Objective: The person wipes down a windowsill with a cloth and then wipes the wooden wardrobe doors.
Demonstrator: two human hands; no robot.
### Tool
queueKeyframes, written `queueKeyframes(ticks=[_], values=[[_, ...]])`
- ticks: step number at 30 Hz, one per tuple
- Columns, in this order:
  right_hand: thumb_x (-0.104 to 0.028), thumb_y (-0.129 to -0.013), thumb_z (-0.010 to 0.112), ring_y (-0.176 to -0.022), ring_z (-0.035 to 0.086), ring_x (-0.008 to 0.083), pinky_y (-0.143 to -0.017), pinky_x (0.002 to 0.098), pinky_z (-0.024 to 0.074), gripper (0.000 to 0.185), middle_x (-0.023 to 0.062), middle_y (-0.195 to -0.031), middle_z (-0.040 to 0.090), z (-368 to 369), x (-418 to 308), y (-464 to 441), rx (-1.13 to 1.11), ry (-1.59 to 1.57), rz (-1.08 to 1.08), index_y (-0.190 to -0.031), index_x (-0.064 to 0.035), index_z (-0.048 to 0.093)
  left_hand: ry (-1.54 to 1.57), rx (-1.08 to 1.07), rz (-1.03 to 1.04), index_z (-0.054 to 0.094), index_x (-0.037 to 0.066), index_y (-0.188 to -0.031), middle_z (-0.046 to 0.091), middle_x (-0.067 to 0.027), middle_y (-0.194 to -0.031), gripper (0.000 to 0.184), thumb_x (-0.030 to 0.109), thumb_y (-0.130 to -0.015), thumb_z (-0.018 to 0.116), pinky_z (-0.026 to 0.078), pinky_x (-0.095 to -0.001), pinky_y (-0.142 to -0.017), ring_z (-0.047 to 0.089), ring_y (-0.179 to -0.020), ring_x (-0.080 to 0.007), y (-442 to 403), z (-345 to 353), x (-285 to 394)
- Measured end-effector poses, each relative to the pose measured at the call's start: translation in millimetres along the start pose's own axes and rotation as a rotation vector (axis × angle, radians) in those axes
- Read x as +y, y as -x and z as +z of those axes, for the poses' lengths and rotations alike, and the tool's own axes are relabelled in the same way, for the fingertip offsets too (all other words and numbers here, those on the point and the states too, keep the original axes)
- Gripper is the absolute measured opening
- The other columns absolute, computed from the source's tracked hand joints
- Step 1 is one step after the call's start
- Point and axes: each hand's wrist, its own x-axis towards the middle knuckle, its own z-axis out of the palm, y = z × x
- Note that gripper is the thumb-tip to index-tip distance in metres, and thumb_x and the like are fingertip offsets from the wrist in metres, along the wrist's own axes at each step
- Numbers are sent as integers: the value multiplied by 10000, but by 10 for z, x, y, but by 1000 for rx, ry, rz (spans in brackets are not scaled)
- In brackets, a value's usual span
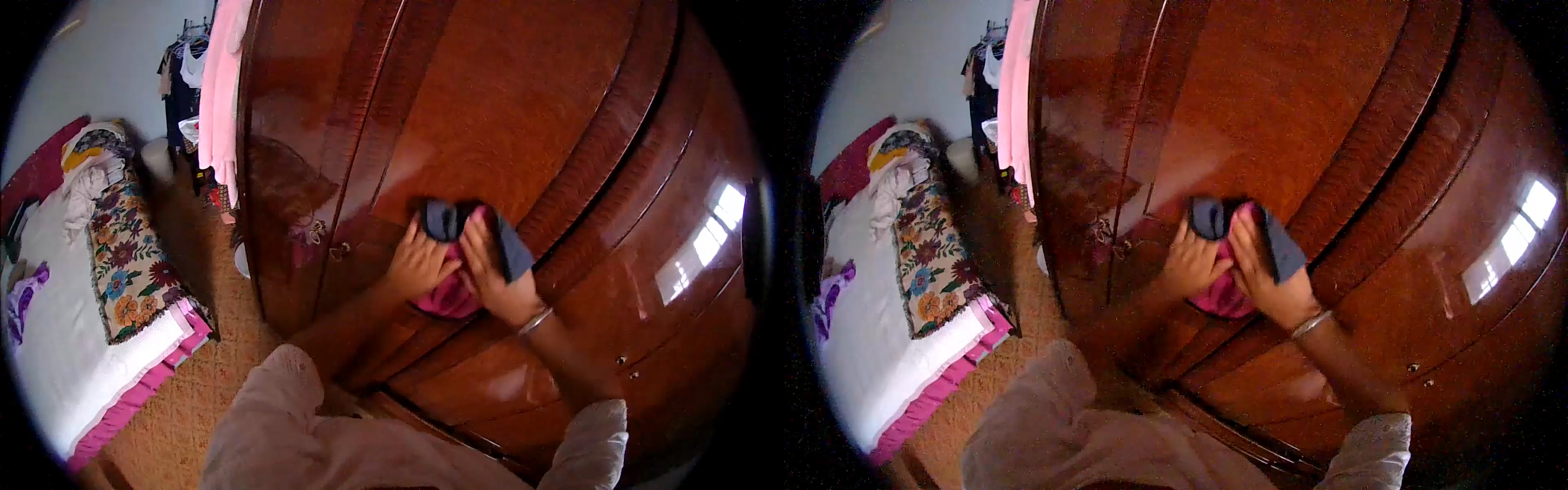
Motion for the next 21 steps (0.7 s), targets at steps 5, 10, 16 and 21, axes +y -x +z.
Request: queueKeyframes(ticks=[5, 10, 16, 21], values=[[-314, -845, 591, -1415, 305, 253, -1147, 436, 240, 580, 91, -1443, 451, -407, 531, -855, 345, 192, 116, -1351, -44, 509, -38, 117, -89, 424, -82, -1331, 472, -254, -1314, 562, 301, -930, 517, 229, -563, -1117, 422, -1237, -424, -1364, -502, -515], [-244, -863, 543, -1418, 297, 260, -1146, 435, 240, 520, 98, -1446, 448, -401, 619, -1263, 471, 285, 222, -1336, -27, 521, -65, 161, -217, 342, -71, -1399, 335, -275, -1434, 515, 122, -933, 443, 226, -513, -1121, 328, -1315, -450, -1707, -631, -477], [-197, -825, 573, -1377, 365, 287, -1159, 451, 220, 519, 147, -1414, 473, -321, 496, -1144, 430, 165, -7, -1293, 23, 538, 82, 161, -218, 265, -86, -1436, 317, -278, -1458, 570, 154, -942, 419, 205, -521, -1130, 299, -1351, -439, -1204, -487, -537], [-254, -829, 604, -1372, 366, 277, -1151, 445, 236, 497, 117, -1394, 491, -628, 878, -1660, 548, 308, 50, -1267, -22, 566, -31, 212, -42, 308, -106, -1404, 364, -287, -1425, 574, 214, -947, 443, 194, -513, -1145, 321, -1343, -433, -1945, -664, -1110]])
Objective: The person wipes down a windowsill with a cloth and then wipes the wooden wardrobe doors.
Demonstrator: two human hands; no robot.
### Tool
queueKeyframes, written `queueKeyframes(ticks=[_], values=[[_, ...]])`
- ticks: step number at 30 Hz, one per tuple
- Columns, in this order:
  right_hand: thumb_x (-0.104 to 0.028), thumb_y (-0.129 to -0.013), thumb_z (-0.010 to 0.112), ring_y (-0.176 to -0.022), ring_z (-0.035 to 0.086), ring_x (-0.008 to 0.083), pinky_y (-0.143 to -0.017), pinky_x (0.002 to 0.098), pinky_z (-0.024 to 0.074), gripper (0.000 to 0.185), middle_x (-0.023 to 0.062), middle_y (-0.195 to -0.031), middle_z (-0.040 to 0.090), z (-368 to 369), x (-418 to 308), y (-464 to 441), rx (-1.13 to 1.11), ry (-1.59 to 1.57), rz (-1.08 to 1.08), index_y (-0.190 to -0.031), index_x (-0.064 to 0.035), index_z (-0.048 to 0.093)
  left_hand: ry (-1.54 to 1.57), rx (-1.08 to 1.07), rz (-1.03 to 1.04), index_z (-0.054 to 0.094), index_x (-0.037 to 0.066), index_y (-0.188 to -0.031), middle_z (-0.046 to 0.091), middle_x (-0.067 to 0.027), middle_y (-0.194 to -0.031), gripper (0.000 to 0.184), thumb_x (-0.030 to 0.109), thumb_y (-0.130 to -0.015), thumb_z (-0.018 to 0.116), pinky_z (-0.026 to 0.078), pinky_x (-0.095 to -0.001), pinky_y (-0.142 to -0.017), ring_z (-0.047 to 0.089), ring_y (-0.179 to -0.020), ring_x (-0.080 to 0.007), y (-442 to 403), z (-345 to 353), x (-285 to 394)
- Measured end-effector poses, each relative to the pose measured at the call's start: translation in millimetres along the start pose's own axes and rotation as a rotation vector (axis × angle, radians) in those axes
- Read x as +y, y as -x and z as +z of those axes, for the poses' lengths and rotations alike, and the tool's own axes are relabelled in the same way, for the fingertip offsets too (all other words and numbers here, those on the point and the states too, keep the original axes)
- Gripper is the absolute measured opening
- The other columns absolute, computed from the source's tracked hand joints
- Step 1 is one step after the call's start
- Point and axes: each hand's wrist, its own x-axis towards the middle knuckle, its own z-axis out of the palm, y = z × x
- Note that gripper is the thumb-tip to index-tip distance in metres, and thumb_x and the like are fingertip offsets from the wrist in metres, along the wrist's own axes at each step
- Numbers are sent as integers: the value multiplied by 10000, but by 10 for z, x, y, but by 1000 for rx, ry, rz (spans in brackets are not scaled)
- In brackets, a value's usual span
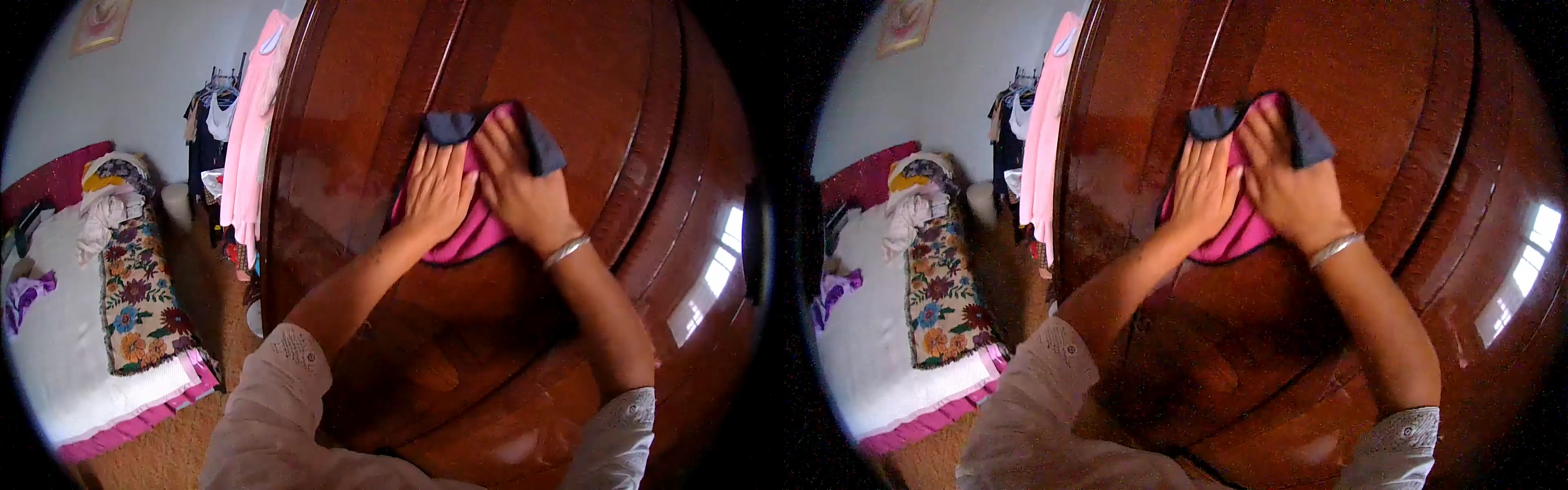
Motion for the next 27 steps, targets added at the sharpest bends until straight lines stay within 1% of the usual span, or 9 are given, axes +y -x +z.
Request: queueKeyframes(ticks=[7, 10, 14, 16, 20, 22, 25, 26, 27], values=[[-226, -836, 586, -1351, 374, 321, -1125, 462, 273, 461, 150, -1366, 497, 448, -106, -745, 151, 181, 208, -1246, -16, 575, 1, 116, 115, 373, -76, -1379, 421, -255, -1392, 543, 224, -937, 468, 217, -490, -1150, 360, -1326, -404, -633, -12, -770], [-222, -824, 588, -1369, 353, 336, -1144, 486, 235, 485, 174, -1387, 475, 605, -452, -725, 77, 128, 155, -1243, 22, 567, 14, 28, 147, 381, -76, -1377, 416, -258, -1394, 542, 223, -934, 464, 225, -521, -1136, 371, -1308, -433, -256, -137, -1028], [-250, -790, 615, -1402, 309, 338, -1164, 505, 195, 573, 195, -1429, 432, 655, -982, -577, -155, 5, 58, -1259, 71, 543, 42, -89, 267, 404, -80, -1362, 440, -243, -1383, 610, 304, -903, 519, 216, -538, -1143, 387, -1314, -388, 376, -375, -1419], [-272, -788, 621, -1399, 319, 334, -1164, 499, 202, 589, 198, -1428, 434, 648, -941, -717, -197, 7, 57, -1265, 64, 542, 65, -93, 268, 422, -85, -1342, 452, -247, -1367, 610, 325, -902, 524, 213, -535, -1146, 398, -1304, -394, 303, -341, -1560], [-273, -820, 600, -1381, 357, 304, -1157, 456, 230, 568, 165, -1412, 467, 848, -524, -1276, -41, 140, 55, -1301, 19, 525, 53, 1, 287, 435, -83, -1328, 475, -267, -1305, 572, 340, -946, 470, 238, -554, -1117, 424, -1255, -427, -412, -290, -1930], [-238, -841, 584, -1363, 385, 276, -1146, 444, 251, 508, 139, -1390, 492, 1011, -246, -1659, 81, 245, 42, -1292, -10, 533, 3, 169, 355, 454, -81, -1309, 493, -256, -1289, 545, 341, -965, 443, 255, -532, -1114, 438, -1239, -421, -897, -234, -2165], [-321, -885, 577, -1320, 435, 238, -975, 363, 477, 466, 102, -1379, 505, 1373, 116, -2234, 296, 344, 14, -1286, -85, 544, -60, 257, 335, 470, -30, -1319, 510, -226, -1291, 509, 348, -984, 413, 284, -505, -1101, 443, -1241, -402, -1513, -184, -2592], [-243, -870, 594, -1339, 412, 289, -1060, 395, 390, 498, 144, -1391, 484, 1434, 65, -2411, 232, 257, 102, -1322, -51, 513, -130, 297, 328, 502, -37, -1293, 519, -197, -1302, 492, 305, -939, 487, 275, -473, -1125, 436, -1265, -368, -1660, -131, -2767], [-282, -917, 532, -1343, 367, 375, -1119, 450, 273, 471, 239, -1377, 458, 1336, 2, -2585, 208, 360, 37, -1267, 33, 531, -164, 191, 253, 370, -49, -1407, 409, -234, -1424, 597, 398, -1025, 267, 169, -452, -1171, 334, -1361, -368, -1805, -62, -2976]])
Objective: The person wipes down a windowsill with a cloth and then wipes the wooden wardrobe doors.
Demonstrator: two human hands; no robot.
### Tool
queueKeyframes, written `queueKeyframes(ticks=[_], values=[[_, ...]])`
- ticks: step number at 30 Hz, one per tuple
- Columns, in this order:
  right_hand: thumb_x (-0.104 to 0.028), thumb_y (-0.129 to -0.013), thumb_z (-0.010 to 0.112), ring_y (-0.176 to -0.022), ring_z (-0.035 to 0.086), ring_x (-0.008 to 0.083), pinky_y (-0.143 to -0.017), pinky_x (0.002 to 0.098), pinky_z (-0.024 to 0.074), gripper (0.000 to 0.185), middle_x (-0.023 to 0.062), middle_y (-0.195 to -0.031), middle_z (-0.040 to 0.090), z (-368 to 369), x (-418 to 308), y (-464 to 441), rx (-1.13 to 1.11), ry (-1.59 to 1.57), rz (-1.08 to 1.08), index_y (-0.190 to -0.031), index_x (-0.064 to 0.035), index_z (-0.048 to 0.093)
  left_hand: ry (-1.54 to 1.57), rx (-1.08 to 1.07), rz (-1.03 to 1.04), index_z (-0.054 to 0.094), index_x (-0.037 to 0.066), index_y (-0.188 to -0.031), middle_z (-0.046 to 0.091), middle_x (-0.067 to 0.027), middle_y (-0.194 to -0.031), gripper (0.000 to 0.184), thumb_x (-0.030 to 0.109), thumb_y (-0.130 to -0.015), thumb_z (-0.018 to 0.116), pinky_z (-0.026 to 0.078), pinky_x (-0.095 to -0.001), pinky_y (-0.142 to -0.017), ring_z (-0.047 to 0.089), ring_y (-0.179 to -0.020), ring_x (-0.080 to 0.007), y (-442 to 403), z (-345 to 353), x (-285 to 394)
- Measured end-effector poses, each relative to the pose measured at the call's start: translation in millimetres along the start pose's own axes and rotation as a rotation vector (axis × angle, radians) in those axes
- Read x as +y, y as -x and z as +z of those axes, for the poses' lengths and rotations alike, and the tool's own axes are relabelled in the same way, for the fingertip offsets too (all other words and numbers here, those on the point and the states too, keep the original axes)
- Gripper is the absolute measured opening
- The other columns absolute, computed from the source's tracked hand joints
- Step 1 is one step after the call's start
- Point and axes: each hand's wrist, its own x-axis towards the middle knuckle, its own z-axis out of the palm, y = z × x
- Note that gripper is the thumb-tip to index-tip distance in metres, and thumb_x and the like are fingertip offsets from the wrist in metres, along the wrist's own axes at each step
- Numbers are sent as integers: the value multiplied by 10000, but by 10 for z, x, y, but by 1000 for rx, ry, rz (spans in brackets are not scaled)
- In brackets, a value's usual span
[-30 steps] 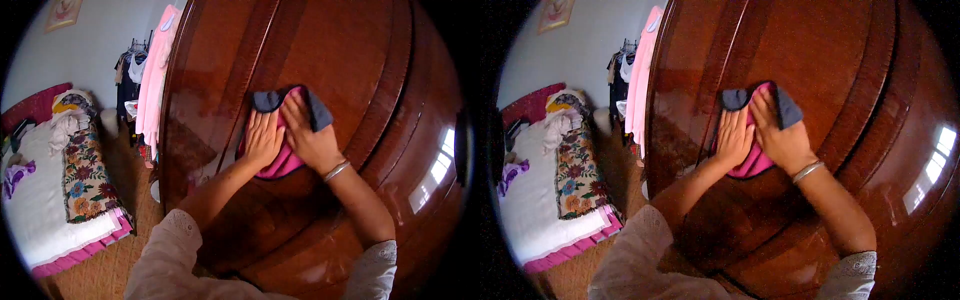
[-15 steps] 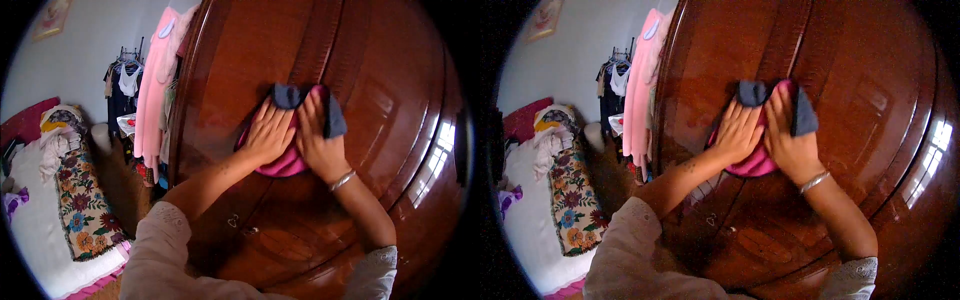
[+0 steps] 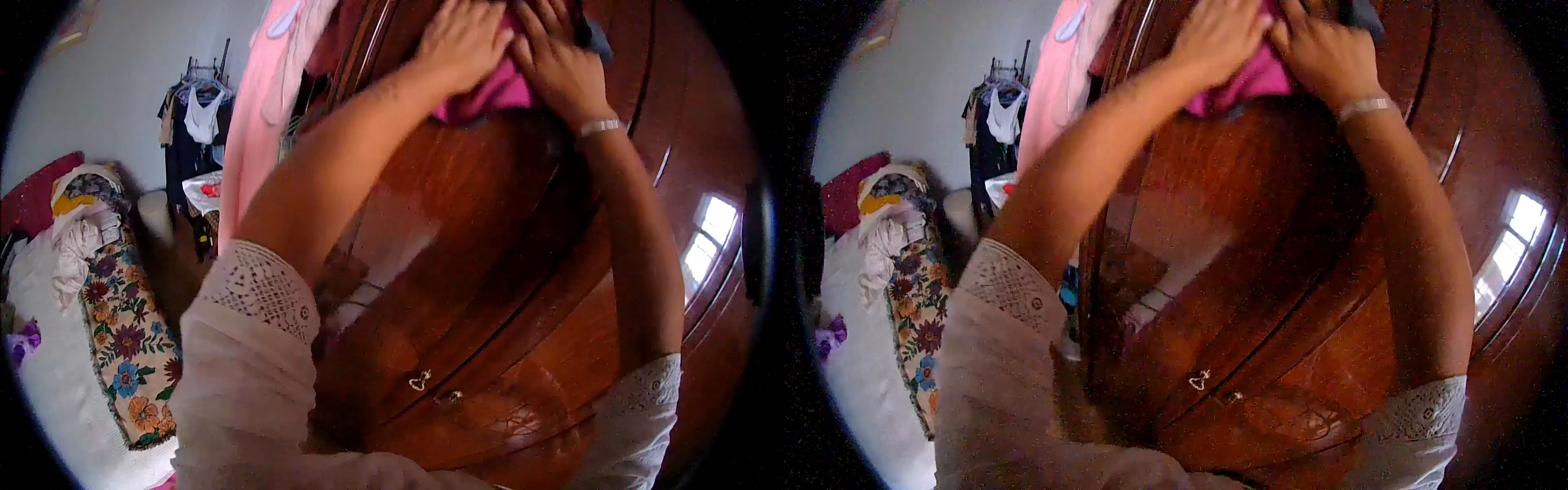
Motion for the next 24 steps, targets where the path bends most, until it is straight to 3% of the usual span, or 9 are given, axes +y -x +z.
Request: queueKeyframes(ticks=[3, 10, 11, 13, 15, 16, 20, 23, 24], values=[[-299, -865, 564, -1322, 355, 371, -1102, 439, 305, 481, 213, -1327, 472, 303, -288, -277, 64, 21, 40, -1230, 14, 552, -56, -186, -95, 340, -5, -1437, 370, -218, -1461, 578, 395, -1031, 248, 183, -428, -1172, 310, -1379, -351, 49, -139, -379], [-287, -831, 564, -1335, 330, 383, -1130, 507, 230, 526, 226, -1347, 449, 523, -1211, -232, 98, -91, 0, -1230, 55, 537, -154, -71, -66, 311, 11, -1457, 357, -206, -1477, 528, 316, -1026, 326, 217, -415, -1161, 316, -1373, -368, 1022, -465, -687], [-297, -832, 565, -1355, 308, 392, -1142, 503, 216, 552, 225, -1382, 431, 446, -1326, -193, -7, -109, -12, -1252, 58, 529, -88, -10, -57, 475, -45, -1312, 490, -198, -1336, 493, 220, -900, 537, 303, -450, -1115, 415, -1279, -379, 1165, -605, -586], [-320, -836, 569, -1365, 296, 393, -1153, 508, 196, 589, 214, -1409, 417, 350, -1564, -65, -93, -97, -51, -1298, 42, 511, -146, -69, -98, 417, -56, -1359, 451, -207, -1376, 554, 157, -868, 561, 299, -445, -1118, 387, -1301, -386, 1490, -749, -496], [-327, -854, 571, -1352, 394, 310, -1069, 416, 384, 582, 175, -1410, 463, 571, -1856, 125, -53, -200, -27, -1330, 0, 499, -124, -125, -145, 380, -58, -1384, 428, -218, -1392, 579, 152, -874, 555, 291, -456, -1121, 373, -1313, -390, 1784, -913, -416], [-330, -838, 570, -1382, 334, 360, -1130, 471, 281, 632, 233, -1435, 416, 551, -1982, 212, -108, -297, -47, -1349, 31, 474, -96, -176, -193, 343, -60, -1409, 406, -230, -1408, 605, 146, -879, 548, 282, -467, -1124, 360, -1325, -394, 1934, -991, -374], [-355, -864, 535, -1401, 261, 413, -1170, 529, 132, 607, 290, -1453, 357, 350, -2508, 469, -261, -397, -55, -1352, 2, 483, -94, -244, -346, 306, -60, -1429, 363, -263, -1427, 623, 138, -885, 537, 265, -482, -1128, 350, -1325, -419, 2631, -1216, -165], [-343, -868, 526, -1397, 260, 426, -1170, 532, 128, 600, 295, -1448, 357, 209, -2855, 694, -357, -442, -94, -1365, -13, 472, -50, -244, -529, 286, -67, -1433, 340, -274, -1438, 629, 136, -889, 529, 238, -483, -1141, 323, -1338, -441, 3150, -1319, 24], [-303, -816, 591, -1394, 284, 410, -1160, 519, 190, 582, 241, -1452, 373, 119, -2955, 710, -368, -477, -80, -1326, -34, 519, -26, -263, -612, 301, -68, -1422, 346, -283, -1426, 613, 140, -892, 528, 259, -483, -1124, 341, -1315, -450, 3313, -1362, 90]])
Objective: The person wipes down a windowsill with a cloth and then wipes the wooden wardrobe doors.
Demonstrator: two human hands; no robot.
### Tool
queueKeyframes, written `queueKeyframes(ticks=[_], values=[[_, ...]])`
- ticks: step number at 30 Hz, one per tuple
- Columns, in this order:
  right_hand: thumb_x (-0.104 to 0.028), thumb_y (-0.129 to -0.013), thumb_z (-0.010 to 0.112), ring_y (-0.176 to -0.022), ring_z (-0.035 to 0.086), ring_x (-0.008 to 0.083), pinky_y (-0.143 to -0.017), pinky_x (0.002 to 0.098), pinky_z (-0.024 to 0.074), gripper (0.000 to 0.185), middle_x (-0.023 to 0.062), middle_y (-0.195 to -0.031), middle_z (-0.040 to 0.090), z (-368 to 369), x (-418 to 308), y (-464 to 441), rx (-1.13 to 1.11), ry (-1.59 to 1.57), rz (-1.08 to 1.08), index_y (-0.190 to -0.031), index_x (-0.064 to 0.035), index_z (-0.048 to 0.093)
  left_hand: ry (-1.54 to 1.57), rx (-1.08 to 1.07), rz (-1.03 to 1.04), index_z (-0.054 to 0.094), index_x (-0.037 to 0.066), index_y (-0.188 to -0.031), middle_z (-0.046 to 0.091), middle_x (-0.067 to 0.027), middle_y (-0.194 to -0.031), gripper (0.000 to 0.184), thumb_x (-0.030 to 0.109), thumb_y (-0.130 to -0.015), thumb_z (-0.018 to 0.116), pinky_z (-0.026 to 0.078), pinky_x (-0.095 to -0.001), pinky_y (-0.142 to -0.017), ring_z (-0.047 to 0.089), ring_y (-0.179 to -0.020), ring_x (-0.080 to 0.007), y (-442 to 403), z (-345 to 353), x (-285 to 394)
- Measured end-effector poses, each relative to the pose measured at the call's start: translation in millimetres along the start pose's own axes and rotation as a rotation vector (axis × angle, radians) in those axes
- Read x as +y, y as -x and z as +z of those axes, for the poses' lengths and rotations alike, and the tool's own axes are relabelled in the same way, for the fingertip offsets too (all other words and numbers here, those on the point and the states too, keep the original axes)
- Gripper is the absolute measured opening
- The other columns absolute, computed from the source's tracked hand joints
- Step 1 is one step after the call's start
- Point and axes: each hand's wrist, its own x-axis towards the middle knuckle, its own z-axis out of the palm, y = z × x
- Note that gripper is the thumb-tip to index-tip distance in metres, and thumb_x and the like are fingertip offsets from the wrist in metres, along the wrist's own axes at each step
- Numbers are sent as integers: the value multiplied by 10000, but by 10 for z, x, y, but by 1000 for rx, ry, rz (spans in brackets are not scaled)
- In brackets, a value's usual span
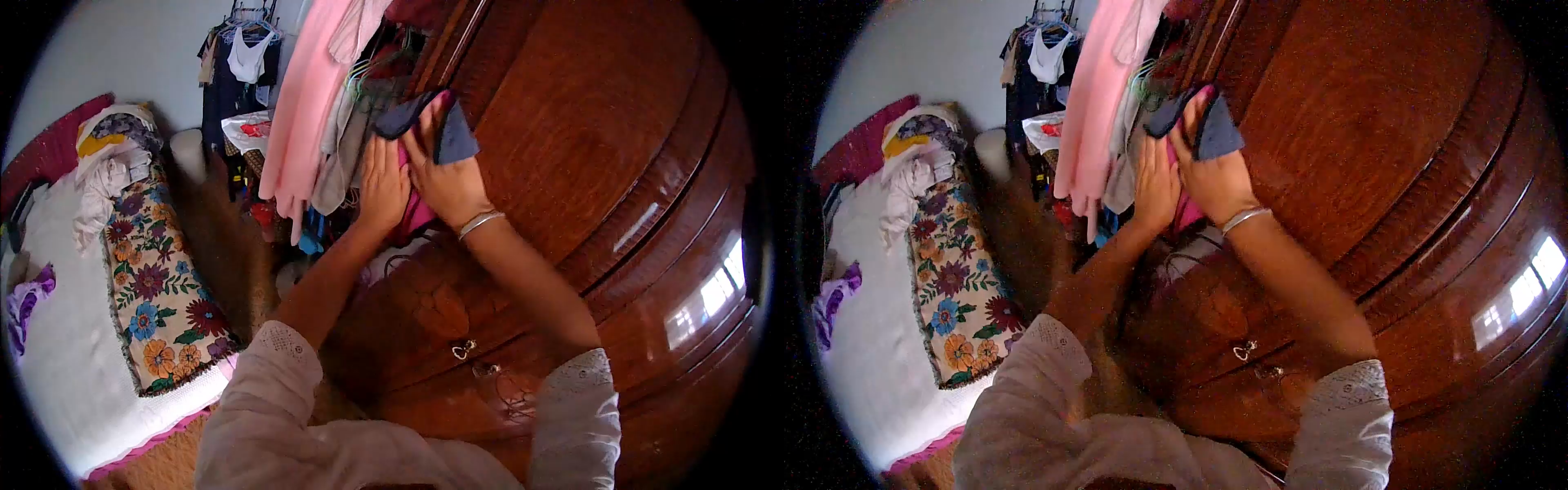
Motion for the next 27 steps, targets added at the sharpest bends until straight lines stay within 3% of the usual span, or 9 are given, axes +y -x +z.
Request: queueKeyframes(ticks=[4, 7, 10, 11, 15, 18, 22, 24, 27], values=[[-239, -839, 561, -1387, 320, 370, -1160, 518, 190, 507, 185, -1428, 435, 571, -450, 324, 73, -325, -116, -1304, -40, 541, 62, -15, -147, 363, -63, -1365, 408, -302, -1321, 540, 129, -890, 532, 346, -485, -1029, 423, -1196, -467, 753, 74, -311], [-163, -885, 525, -1359, 379, 304, -1155, 449, 234, 388, 135, -1378, 504, 692, -967, 568, -80, -1208, 229, -1246, -31, 576, 62, -10, -264, 395, -56, -1315, 447, -299, -1208, 466, 109, -897, 519, 379, -486, -958, 460, -1099, -465, 1279, -82, -298], [-118, -922, 508, -1321, 424, 266, -1124, 353, 296, 299, 126, -1345, 534, 965, -1397, 923, -134, -1499, 321, -1190, -24, 599, 170, -253, -585, 400, -52, -1299, 464, -271, -1170, 433, 93, -905, 507, 386, -480, -948, 471, -1090, -443, 1836, -173, -364], [-105, -933, 502, -1297, 446, 252, -1095, 325, 327, 299, 116, -1341, 537, 1080, -1520, 1054, -286, -1445, 342, -1209, -22, 581, 199, -274, -648, 406, -44, -1299, 473, -251, -1183, 426, 99, -911, 509, 392, -462, -946, 481, -1097, -413, 2195, -20, -517], [-97, -938, 515, -1232, 498, 260, -1039, 308, 386, 324, 102, -1311, 555, 1131, -1828, 1352, -476, -1426, 381, -1252, -25, 547, -284, -393, -233, 409, -22, -1310, 467, -198, -1259, 436, 105, -910, 527, 413, -425, -935, 503, -1107, -332, 2626, -151, -375], [-119, -930, 549, -1173, 538, 286, -1000, 328, 421, 341, 100, -1279, 574, 899, -1828, 1518, -526, -1423, 441, -1261, -36, 552, 59, -458, -699, 415, 11, -1328, 451, -183, -1328, 441, 101, -912, 526, 418, -414, -941, 489, -1160, -311, 2587, -336, 114], [-166, -928, 555, -1160, 548, 289, -1003, 344, 428, 353, 121, -1314, 556, 1109, -2080, 2171, -658, -1435, 562, -1261, -50, 568, 356, -200, -813, 464, 38, -1317, 517, -179, -1294, 420, 155, -921, 540, 447, -416, -928, 503, -1185, -327, 3369, -14, 397], [-143, -912, 526, -1125, 567, 294, -962, 378, 458, 311, 136, -1285, 578, 1106, -2163, 2410, -673, -871, 117, -1199, -67, 620, 403, -111, -840, 476, 45, -1314, 533, -178, -1285, 415, 168, -923, 543, 454, -416, -925, 506, -1191, -331, 3706, -40, 387], [-117, -878, 514, -1037, 605, 300, -895, 401, 489, 257, 130, -1155, 650, 963, -2194, 2445, -855, -565, -348, -1063, -87, 689, 640, -462, -932, 498, 14, -1294, 618, -173, -1138, 442, 200, -902, 581, 486, -412, -884, 595, -1055, -329, 3937, -326, 414]])
